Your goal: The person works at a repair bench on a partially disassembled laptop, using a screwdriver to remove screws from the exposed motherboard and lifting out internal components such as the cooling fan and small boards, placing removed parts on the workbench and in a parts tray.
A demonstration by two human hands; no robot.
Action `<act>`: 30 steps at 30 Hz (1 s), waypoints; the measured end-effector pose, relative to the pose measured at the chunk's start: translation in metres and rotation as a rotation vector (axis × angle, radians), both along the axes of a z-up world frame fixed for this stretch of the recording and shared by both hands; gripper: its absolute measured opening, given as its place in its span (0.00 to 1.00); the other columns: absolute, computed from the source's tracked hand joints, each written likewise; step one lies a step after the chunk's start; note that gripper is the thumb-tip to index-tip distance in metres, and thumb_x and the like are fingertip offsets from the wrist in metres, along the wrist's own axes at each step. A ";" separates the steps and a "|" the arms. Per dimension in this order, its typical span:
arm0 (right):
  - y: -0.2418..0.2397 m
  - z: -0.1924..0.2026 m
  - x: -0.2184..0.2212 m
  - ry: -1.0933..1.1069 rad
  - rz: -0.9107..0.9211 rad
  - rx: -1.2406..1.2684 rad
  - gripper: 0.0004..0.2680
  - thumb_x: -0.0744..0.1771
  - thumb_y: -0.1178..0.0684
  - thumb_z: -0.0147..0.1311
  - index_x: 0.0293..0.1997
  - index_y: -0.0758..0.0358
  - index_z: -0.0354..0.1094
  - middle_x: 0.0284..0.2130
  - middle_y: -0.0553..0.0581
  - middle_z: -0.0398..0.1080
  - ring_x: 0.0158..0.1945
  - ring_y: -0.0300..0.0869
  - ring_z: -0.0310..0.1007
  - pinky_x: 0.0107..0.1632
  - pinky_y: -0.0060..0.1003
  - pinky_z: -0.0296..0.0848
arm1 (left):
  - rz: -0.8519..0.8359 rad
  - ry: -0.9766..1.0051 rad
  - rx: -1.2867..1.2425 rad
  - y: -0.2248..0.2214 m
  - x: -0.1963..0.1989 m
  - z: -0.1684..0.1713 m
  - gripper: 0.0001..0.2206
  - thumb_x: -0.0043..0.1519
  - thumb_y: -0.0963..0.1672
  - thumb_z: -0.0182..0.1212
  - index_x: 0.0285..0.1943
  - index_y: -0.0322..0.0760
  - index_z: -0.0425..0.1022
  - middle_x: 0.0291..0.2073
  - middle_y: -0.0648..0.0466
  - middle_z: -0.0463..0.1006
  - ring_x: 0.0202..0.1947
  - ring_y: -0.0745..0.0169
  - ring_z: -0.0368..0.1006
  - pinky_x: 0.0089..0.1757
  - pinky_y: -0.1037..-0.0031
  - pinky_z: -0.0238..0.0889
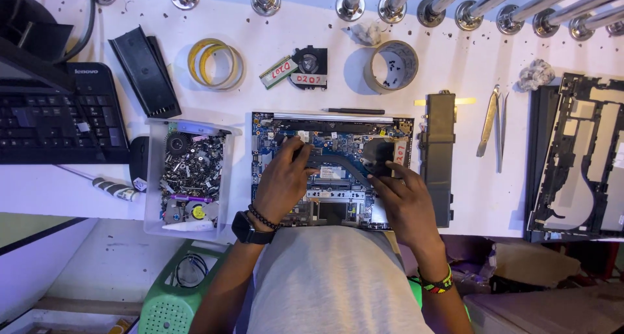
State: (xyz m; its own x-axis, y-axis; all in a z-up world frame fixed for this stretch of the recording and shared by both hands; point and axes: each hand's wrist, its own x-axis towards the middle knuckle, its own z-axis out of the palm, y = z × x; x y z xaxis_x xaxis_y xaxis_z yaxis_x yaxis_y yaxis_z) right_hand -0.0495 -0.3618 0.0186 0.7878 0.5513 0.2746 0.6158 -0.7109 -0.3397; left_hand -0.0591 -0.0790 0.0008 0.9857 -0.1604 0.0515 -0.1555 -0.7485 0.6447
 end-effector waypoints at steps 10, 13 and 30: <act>-0.002 -0.016 -0.005 0.056 -0.014 0.088 0.07 0.68 0.60 0.55 0.48 0.60 0.78 0.39 0.57 0.78 0.58 0.58 0.75 0.57 0.50 0.75 | 0.024 -0.059 0.126 0.001 -0.002 -0.016 0.22 0.60 0.50 0.70 0.58 0.32 0.78 0.48 0.45 0.71 0.58 0.36 0.70 0.64 0.46 0.59; -0.001 -0.012 -0.006 0.046 -0.027 0.105 0.06 0.68 0.61 0.56 0.47 0.60 0.78 0.38 0.58 0.78 0.57 0.57 0.76 0.57 0.49 0.75 | 0.018 -0.077 0.102 0.000 -0.001 -0.011 0.22 0.60 0.50 0.70 0.57 0.33 0.78 0.47 0.45 0.71 0.57 0.36 0.70 0.64 0.46 0.58; -0.029 0.030 -0.021 0.046 0.022 0.211 0.06 0.70 0.59 0.52 0.43 0.61 0.78 0.37 0.56 0.78 0.50 0.53 0.79 0.62 0.55 0.73 | -0.010 -0.105 -0.098 -0.017 -0.022 0.017 0.21 0.54 0.48 0.77 0.52 0.34 0.81 0.45 0.45 0.73 0.56 0.35 0.71 0.64 0.45 0.58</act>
